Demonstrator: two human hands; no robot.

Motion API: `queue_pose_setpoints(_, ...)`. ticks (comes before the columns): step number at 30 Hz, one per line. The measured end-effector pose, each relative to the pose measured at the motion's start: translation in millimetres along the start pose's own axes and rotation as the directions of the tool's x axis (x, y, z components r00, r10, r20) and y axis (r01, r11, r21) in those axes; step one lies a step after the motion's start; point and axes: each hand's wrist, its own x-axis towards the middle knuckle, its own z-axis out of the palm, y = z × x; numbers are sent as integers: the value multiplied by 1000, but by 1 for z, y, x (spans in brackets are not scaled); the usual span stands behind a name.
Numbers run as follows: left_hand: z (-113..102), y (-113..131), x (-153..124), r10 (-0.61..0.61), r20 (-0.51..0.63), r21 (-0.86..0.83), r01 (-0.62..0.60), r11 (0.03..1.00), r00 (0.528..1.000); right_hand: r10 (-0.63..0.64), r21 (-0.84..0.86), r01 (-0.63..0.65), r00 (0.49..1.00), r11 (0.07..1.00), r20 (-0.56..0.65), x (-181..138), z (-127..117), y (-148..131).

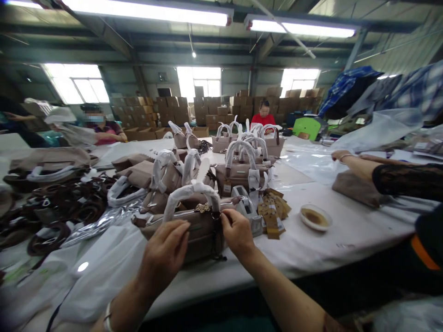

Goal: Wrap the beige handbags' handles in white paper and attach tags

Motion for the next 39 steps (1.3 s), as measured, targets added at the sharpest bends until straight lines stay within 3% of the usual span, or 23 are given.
queue_pose_setpoints(2, 21, 5, 23, -23, 157, 62, 13, 998, 987, 0, 32, 0, 1000, 999, 0, -1, 1, 3)
queue_pose_setpoints(7, 48, 3, 63, -144, 356, 259, 51, 964, 923, 64, 113, -68, 997, 991, 45, -9, -1, 13)
queue_pose_setpoints(11, 39, 9, 67, -127, 408, 320, -11, 947, 904, 110, 145, -121, 990, 982, 85, -13, -2, 16)
queue_pose_setpoints(16, 13, 36, 59, -220, 340, 367, 86, 926, 914, 162, 184, -179, 981, 966, 106, -11, 1, 16)
queue_pose_setpoints(19, 6, 42, 58, -238, 342, 265, 150, 952, 909, 212, 234, -237, 969, 943, 130, -8, 6, 16)
queue_pose_setpoints(21, 10, 38, 55, -290, 376, 133, 258, 957, 880, 259, 299, -294, 954, 908, 153, -6, 8, 14)
queue_pose_setpoints(27, 44, 21, 25, -467, 467, -167, 594, 787, 751, 358, 484, -452, 892, 750, 277, -10, 7, 4)
queue_pose_setpoints(31, 54, 25, 16, -497, 472, -241, 649, 722, 728, 309, 453, -422, 901, 785, 304, -19, 6, 4)
queue_pose_setpoints(35, 54, 30, 17, -504, 468, -246, 655, 715, 726, 294, 399, -377, 921, 836, 255, -32, 14, 11)
queue_pose_setpoints(39, 55, 28, 18, -512, 455, -270, 661, 700, 728, 285, 455, -372, 926, 809, 249, -38, 17, 18)
